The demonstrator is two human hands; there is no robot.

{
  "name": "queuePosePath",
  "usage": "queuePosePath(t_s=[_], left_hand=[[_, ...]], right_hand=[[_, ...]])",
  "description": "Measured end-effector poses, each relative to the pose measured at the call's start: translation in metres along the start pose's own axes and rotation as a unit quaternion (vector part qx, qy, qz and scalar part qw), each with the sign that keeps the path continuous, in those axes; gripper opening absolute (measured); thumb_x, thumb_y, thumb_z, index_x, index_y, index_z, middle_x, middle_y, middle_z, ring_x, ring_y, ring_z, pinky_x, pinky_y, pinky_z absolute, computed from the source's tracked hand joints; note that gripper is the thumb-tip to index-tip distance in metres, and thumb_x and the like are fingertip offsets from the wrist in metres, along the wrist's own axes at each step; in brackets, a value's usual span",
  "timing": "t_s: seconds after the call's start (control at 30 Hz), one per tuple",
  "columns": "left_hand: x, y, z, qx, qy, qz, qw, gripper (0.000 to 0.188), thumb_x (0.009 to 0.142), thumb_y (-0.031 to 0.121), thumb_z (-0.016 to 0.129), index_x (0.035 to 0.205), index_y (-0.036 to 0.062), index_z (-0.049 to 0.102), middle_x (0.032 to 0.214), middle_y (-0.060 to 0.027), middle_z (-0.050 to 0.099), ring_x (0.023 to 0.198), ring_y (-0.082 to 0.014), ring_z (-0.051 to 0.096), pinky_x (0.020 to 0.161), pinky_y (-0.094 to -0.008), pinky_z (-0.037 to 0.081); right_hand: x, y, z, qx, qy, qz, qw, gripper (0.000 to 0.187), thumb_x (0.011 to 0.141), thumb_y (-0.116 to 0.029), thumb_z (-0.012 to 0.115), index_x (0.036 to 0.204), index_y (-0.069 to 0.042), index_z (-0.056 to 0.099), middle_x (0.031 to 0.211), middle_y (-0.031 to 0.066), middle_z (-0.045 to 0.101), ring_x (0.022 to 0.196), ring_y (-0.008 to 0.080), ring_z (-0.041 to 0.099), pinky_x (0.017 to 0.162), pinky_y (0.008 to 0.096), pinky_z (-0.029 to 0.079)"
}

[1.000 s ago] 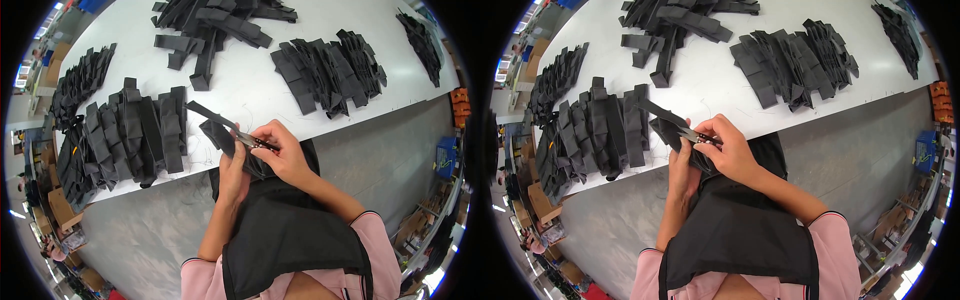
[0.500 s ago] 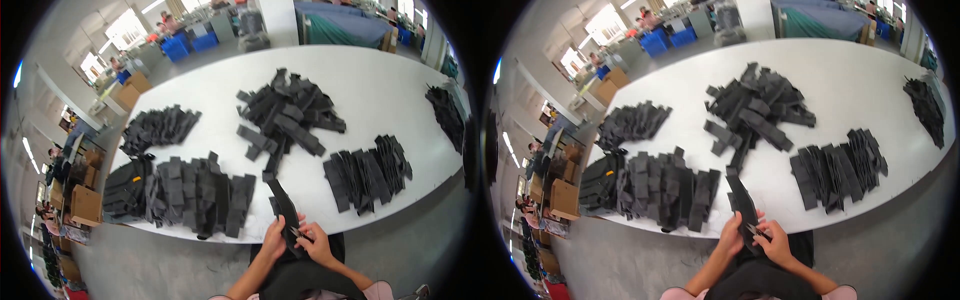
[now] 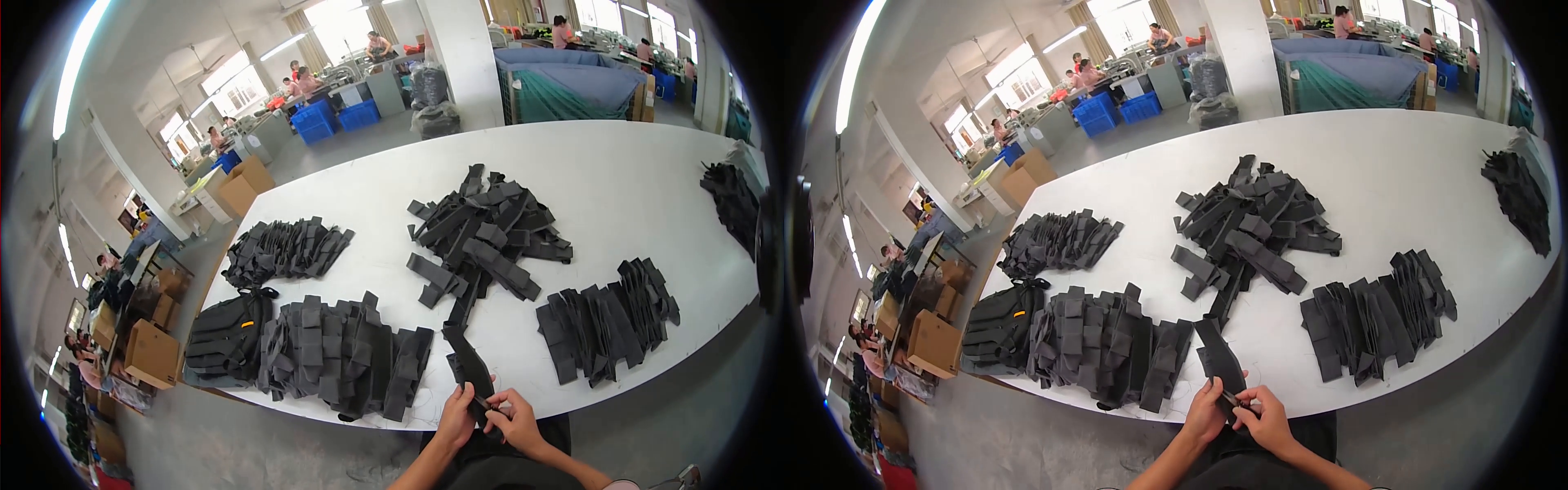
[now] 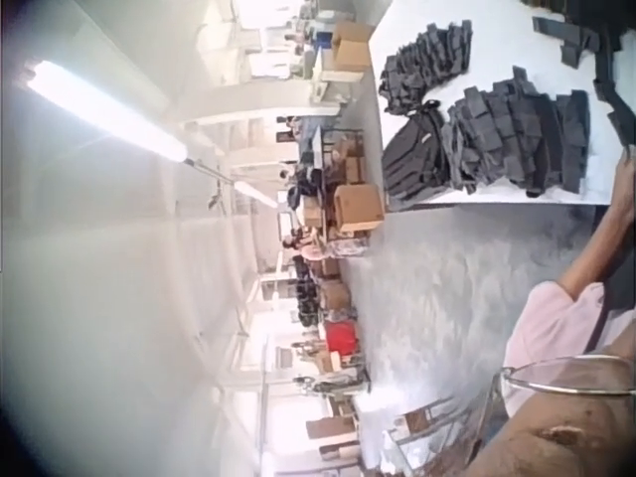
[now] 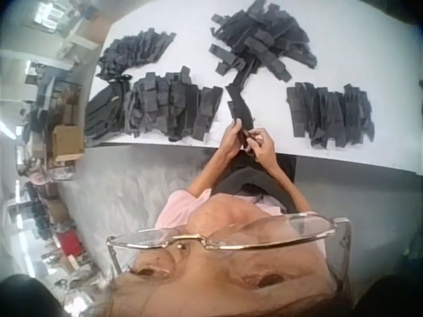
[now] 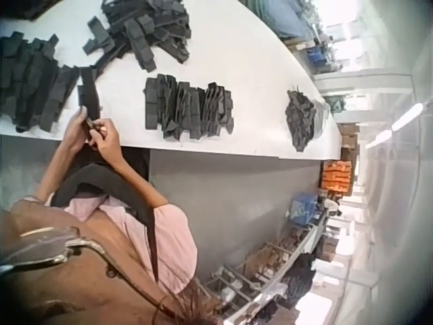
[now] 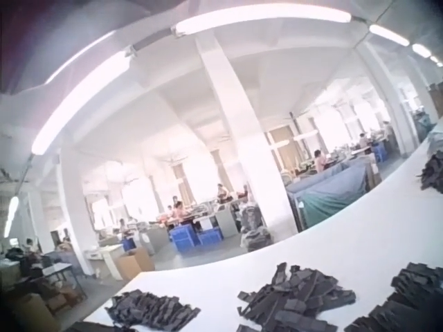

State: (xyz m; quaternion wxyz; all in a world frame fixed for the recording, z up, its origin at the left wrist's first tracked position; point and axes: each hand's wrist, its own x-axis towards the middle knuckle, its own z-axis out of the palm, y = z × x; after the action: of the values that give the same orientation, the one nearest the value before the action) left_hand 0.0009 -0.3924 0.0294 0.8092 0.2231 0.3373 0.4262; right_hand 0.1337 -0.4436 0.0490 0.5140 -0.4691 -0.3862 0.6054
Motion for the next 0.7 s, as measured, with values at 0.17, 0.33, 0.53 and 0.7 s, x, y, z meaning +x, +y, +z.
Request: queuePosePath(t_s=[0.17,0.33,0.53,0.7], left_hand=[[0.005,0.009,0.003,-0.047,-0.005,0.011,0.999,0.048,0.098,0.035,0.040,0.131,0.0015,0.037,0.130,-0.0163,0.049,0.104,-0.0261,0.057,0.087,-0.0407,0.048],[0.006,0.002,0.007,-0.031,0.011,0.039,0.999,0.048,0.097,0.036,0.042,0.131,0.0023,0.038,0.130,-0.0176,0.049,0.107,-0.0247,0.056,0.091,-0.0402,0.046],[0.000,-0.003,0.014,-0.005,0.012,0.028,1.000,0.050,0.096,0.038,0.042,0.130,0.0022,0.040,0.128,-0.0150,0.051,0.106,-0.0212,0.056,0.091,-0.0371,0.046],[0.009,0.008,0.014,-0.070,0.018,0.020,0.997,0.048,0.097,0.038,0.040,0.129,0.0018,0.043,0.127,-0.0161,0.052,0.104,-0.0215,0.057,0.090,-0.0366,0.047]], right_hand=[[-0.006,0.009,0.003,0.008,0.011,0.001,1.000,0.023,0.080,0.002,0.062,0.100,0.003,0.051,0.082,0.0078,0.053,0.064,0.0149,0.062,0.056,0.0250,0.050],[-0.008,-0.010,0.009,-0.304,0.134,-0.259,0.907,0.024,0.070,-0.002,0.070,0.091,-0.003,0.059,0.081,0.0090,0.054,0.067,0.0196,0.059,0.056,0.0300,0.047],[-0.012,-0.001,-0.001,-0.371,0.075,-0.282,0.882,0.016,0.067,0.003,0.069,0.079,-0.001,0.060,0.079,0.0118,0.053,0.062,0.0249,0.056,0.054,0.0305,0.045],[-0.008,0.008,0.005,-0.235,0.016,-0.258,0.937,0.007,0.078,0.003,0.062,0.081,-0.001,0.057,0.075,0.0086,0.058,0.056,0.0159,0.057,0.048,0.0266,0.043]])
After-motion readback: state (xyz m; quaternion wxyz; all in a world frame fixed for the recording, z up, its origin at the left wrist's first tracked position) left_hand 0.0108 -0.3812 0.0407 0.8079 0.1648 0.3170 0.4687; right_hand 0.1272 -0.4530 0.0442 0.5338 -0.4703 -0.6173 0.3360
